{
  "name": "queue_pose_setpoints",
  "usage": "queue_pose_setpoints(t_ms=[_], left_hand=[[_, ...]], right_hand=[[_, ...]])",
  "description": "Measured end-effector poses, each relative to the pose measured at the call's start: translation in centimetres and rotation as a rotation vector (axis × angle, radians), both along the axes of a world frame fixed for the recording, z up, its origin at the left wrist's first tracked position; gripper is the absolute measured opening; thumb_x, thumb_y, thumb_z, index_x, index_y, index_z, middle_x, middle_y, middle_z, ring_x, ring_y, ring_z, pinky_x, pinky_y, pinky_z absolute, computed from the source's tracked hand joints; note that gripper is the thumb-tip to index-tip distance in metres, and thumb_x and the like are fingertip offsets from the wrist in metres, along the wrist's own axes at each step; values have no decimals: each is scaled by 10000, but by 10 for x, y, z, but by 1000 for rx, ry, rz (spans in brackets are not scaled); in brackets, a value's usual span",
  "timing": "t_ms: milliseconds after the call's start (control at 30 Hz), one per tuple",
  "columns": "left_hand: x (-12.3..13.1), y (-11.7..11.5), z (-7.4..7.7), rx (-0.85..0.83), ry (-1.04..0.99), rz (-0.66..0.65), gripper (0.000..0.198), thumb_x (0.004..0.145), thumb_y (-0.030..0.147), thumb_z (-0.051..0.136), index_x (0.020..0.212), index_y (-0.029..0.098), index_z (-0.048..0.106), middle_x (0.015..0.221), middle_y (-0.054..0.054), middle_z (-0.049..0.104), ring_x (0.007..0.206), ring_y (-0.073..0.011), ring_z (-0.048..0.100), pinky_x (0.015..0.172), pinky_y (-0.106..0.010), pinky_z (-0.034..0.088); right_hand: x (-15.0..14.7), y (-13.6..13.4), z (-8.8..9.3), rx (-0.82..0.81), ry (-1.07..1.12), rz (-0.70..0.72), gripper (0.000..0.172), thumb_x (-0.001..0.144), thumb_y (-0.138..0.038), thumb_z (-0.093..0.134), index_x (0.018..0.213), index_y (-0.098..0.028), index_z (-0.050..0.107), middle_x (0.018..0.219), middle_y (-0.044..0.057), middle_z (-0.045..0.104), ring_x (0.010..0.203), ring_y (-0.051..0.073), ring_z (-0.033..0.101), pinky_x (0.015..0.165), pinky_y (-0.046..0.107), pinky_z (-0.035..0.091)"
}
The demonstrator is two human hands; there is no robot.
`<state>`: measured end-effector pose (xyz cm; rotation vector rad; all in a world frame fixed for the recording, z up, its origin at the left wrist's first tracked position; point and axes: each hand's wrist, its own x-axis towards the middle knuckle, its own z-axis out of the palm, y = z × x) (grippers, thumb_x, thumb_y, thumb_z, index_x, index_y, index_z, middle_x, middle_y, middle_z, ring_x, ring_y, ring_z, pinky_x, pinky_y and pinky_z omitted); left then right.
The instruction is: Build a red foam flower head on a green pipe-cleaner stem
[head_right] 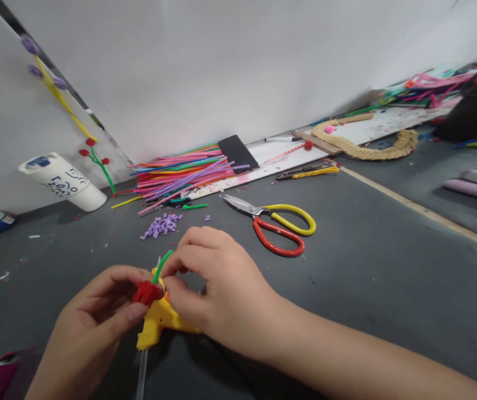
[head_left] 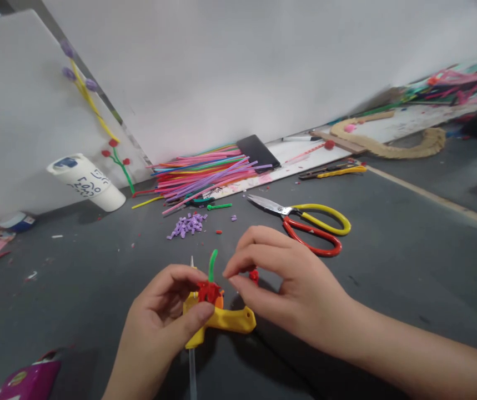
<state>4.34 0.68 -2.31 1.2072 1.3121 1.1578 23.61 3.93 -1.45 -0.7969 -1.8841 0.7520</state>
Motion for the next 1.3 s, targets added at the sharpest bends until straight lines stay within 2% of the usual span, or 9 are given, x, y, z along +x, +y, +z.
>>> queue_pose_setpoints(t_ms=[67,200,333,433,867,1033,1133,1233,1300], left_hand=[[2,0,1,-70,-43,35,169,628,219,834,755,213,723,708,7,706,638,-125,642,577,-177,503],[9,-2,5,-89,-47,114,185,576,209,836,717,190,717,677,1,692,639,-129,611,586,-195,479],[14,-3,8,-120,-52,79,183,551,204,832,690,199,712,650,13,676,621,-127,601,582,-202,473],[14,-3,8,-139,-52,60,172,558,199,825,691,200,715,642,18,673,621,-120,599,578,-193,468],[14,-3,7,-156,-3,38,174,580,228,815,713,199,707,671,9,671,647,-139,602,606,-226,482],[11,-1,5,-217,-125,5,227,598,252,830,769,186,696,676,1,688,626,-125,609,590,-211,465],[7,1,4,-273,-218,-33,284,630,278,832,852,189,680,702,2,692,631,-124,633,591,-208,463],[5,1,4,-277,-232,-45,277,647,272,834,860,188,678,695,7,687,640,-120,645,607,-201,467],[4,0,5,-272,-234,-48,274,644,278,842,846,184,682,694,0,699,632,-115,643,602,-192,467]], right_hand=[[0,2,0,-135,24,40,145,788,-49,594,747,-170,663,766,-10,589,715,106,564,661,219,452],[-3,4,-1,-350,53,78,130,761,-51,622,709,-163,665,734,-19,585,687,97,558,649,211,449],[-6,4,0,-521,64,89,126,754,-80,631,668,-171,650,724,-27,580,675,99,549,647,219,448],[-7,5,0,-574,57,97,129,745,-86,628,649,-171,638,722,-29,575,676,100,544,639,219,441],[-9,3,-3,-578,56,114,155,720,-53,600,625,-175,612,701,-38,550,662,97,530,616,211,426],[-6,9,-4,-563,37,87,148,761,-64,585,691,-175,653,743,-22,596,720,115,574,678,228,452],[-7,13,-7,-553,-42,131,244,743,4,545,820,-173,694,833,-9,644,738,114,585,695,233,463],[-9,14,-13,-483,-100,213,221,754,-18,582,867,-168,699,835,-2,641,677,108,567,632,227,462],[-10,13,-17,-363,-102,221,160,789,-43,592,834,-167,684,816,5,645,705,117,586,662,235,475]])
